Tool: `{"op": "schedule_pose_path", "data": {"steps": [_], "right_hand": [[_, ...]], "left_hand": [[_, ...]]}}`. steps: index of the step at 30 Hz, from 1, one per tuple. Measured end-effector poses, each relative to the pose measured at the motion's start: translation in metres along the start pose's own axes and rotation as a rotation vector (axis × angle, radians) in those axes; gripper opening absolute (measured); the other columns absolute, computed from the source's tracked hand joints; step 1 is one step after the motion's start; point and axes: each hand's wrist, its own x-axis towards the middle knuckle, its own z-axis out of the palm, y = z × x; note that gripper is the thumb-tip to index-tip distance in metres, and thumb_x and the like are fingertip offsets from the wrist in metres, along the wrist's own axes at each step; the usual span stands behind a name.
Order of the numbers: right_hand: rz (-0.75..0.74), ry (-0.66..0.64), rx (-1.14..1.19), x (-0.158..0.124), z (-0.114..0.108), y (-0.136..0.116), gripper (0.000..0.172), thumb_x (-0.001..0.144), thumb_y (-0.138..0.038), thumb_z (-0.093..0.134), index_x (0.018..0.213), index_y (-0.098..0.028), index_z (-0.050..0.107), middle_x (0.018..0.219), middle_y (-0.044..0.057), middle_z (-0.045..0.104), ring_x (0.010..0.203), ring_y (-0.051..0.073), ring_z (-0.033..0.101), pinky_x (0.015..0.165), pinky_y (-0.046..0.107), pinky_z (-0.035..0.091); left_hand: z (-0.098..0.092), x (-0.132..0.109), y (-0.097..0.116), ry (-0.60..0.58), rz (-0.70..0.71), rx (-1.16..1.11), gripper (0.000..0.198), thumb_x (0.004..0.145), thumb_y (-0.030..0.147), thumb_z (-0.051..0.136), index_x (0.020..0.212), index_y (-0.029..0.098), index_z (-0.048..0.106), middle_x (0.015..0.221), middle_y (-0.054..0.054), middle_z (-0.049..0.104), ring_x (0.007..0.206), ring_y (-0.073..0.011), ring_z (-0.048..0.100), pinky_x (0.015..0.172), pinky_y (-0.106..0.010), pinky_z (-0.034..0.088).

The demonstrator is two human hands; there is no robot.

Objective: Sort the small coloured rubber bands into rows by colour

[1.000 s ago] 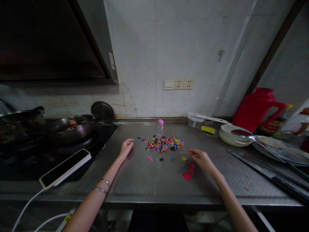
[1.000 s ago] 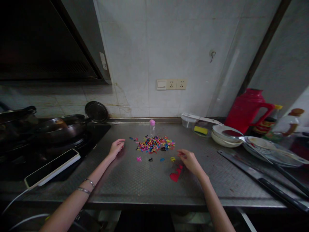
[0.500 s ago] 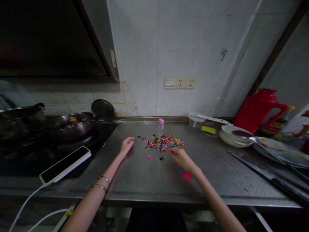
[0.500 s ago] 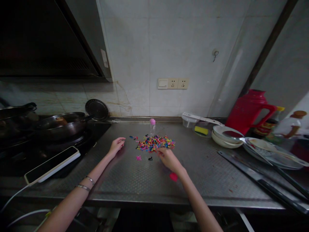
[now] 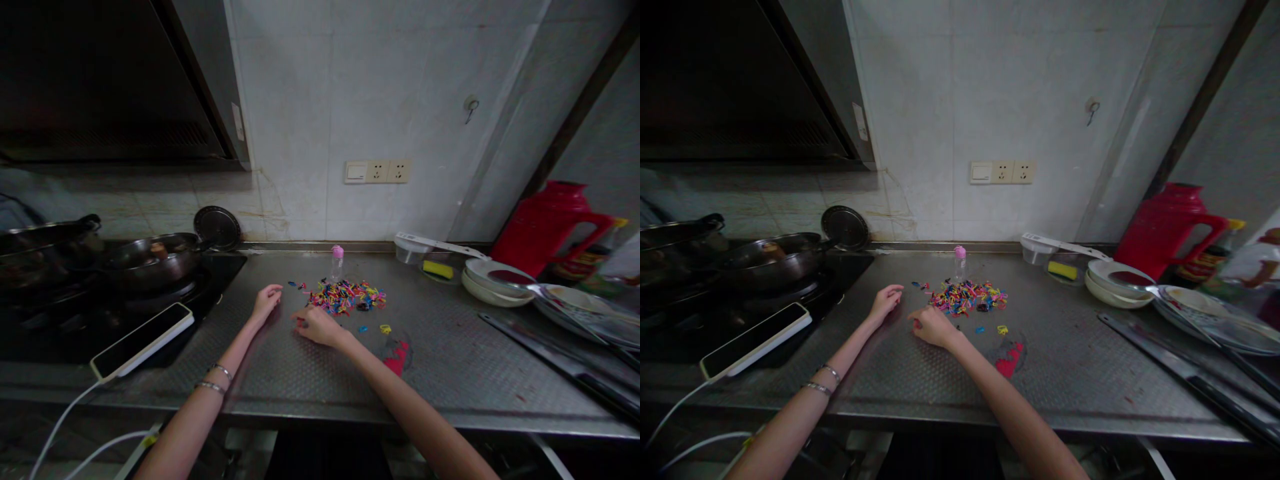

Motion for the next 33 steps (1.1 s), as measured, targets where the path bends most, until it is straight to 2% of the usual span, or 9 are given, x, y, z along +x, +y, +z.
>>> {"op": "schedule_pose_path", "data": {"steps": [4, 8, 14, 17, 22, 27, 30, 33], "right_hand": [[-0.030, 0.032, 0.043, -0.008, -0.008, 0.008, 0.030, 0.069, -0.018, 0.056, 0.098, -0.018, 0.062, 0.088, 0.005, 0.065, 0.082, 0.016, 0.057, 0.074, 0.024, 0.041], [0.008, 0.155, 0.106, -0.021, -0.034, 0.029, 0.030, 0.071, -0.014, 0.051, 0.099, -0.018, 0.061, 0.097, 0.006, 0.064, 0.090, 0.016, 0.056, 0.081, 0.026, 0.040], [0.252, 0.310, 0.084, -0.056, -0.074, 0.088, 0.028, 0.073, -0.018, 0.046, 0.094, -0.017, 0.064, 0.090, 0.006, 0.066, 0.080, 0.016, 0.059, 0.073, 0.026, 0.044], [0.351, 0.362, 0.058, -0.076, -0.087, 0.112, 0.026, 0.072, -0.021, 0.046, 0.088, -0.016, 0.066, 0.086, 0.006, 0.067, 0.077, 0.016, 0.060, 0.069, 0.025, 0.044], [0.456, 0.439, 0.039, -0.097, -0.090, 0.131, 0.029, 0.074, -0.026, 0.045, 0.089, -0.013, 0.066, 0.080, 0.007, 0.067, 0.070, 0.016, 0.060, 0.065, 0.023, 0.044], [0.450, 0.407, 0.037, -0.103, -0.085, 0.134, 0.030, 0.073, -0.024, 0.044, 0.089, -0.013, 0.066, 0.079, 0.007, 0.067, 0.068, 0.015, 0.059, 0.063, 0.023, 0.043], [0.443, 0.402, 0.011, -0.105, -0.086, 0.133, 0.029, 0.073, -0.025, 0.044, 0.089, -0.013, 0.066, 0.080, 0.007, 0.067, 0.070, 0.016, 0.059, 0.065, 0.024, 0.043], [0.436, 0.380, -0.005, -0.106, -0.088, 0.132, 0.028, 0.073, -0.024, 0.044, 0.087, -0.013, 0.066, 0.078, 0.007, 0.066, 0.069, 0.016, 0.058, 0.064, 0.024, 0.042]], "left_hand": [[0.000, -0.002, 0.001, -0.001, -0.001, 0.001, 0.029, 0.066, 0.024, 0.050, 0.091, 0.013, 0.058, 0.049, 0.006, 0.044, 0.038, -0.0053, 0.036, 0.037, -0.016, 0.023], [0.000, -0.003, 0.002, 0.006, -0.008, 0.015, 0.029, 0.067, 0.025, 0.050, 0.093, 0.014, 0.058, 0.049, 0.006, 0.045, 0.038, -0.0058, 0.036, 0.037, -0.017, 0.023], [0.002, 0.003, 0.005, -0.038, 0.072, 0.090, 0.021, 0.062, 0.024, 0.056, 0.079, 0.012, 0.062, 0.055, 0.000, 0.055, 0.051, -0.0106, 0.049, 0.049, -0.020, 0.034], [0.004, 0.006, 0.009, -0.123, 0.122, 0.164, 0.017, 0.062, 0.025, 0.058, 0.072, 0.012, 0.063, 0.061, -0.003, 0.060, 0.057, -0.0123, 0.053, 0.054, -0.021, 0.037], [0.017, 0.005, 0.022, -0.400, 0.194, 0.399, 0.020, 0.065, 0.029, 0.058, 0.074, 0.013, 0.065, 0.059, -0.001, 0.058, 0.053, -0.0110, 0.049, 0.051, -0.020, 0.035], [0.027, 0.010, 0.034, -0.551, 0.275, 0.582, 0.025, 0.065, 0.033, 0.059, 0.077, 0.013, 0.065, 0.063, -0.001, 0.059, 0.055, -0.0105, 0.049, 0.052, -0.019, 0.034], [0.029, 0.012, 0.033, -0.596, 0.282, 0.618, 0.022, 0.066, 0.031, 0.059, 0.076, 0.013, 0.065, 0.063, -0.001, 0.059, 0.056, -0.0109, 0.050, 0.053, -0.019, 0.035], [0.032, 0.011, 0.030, -0.577, 0.283, 0.631, 0.022, 0.068, 0.031, 0.056, 0.077, 0.013, 0.065, 0.065, -0.001, 0.060, 0.058, -0.0115, 0.051, 0.055, -0.020, 0.036]]}}
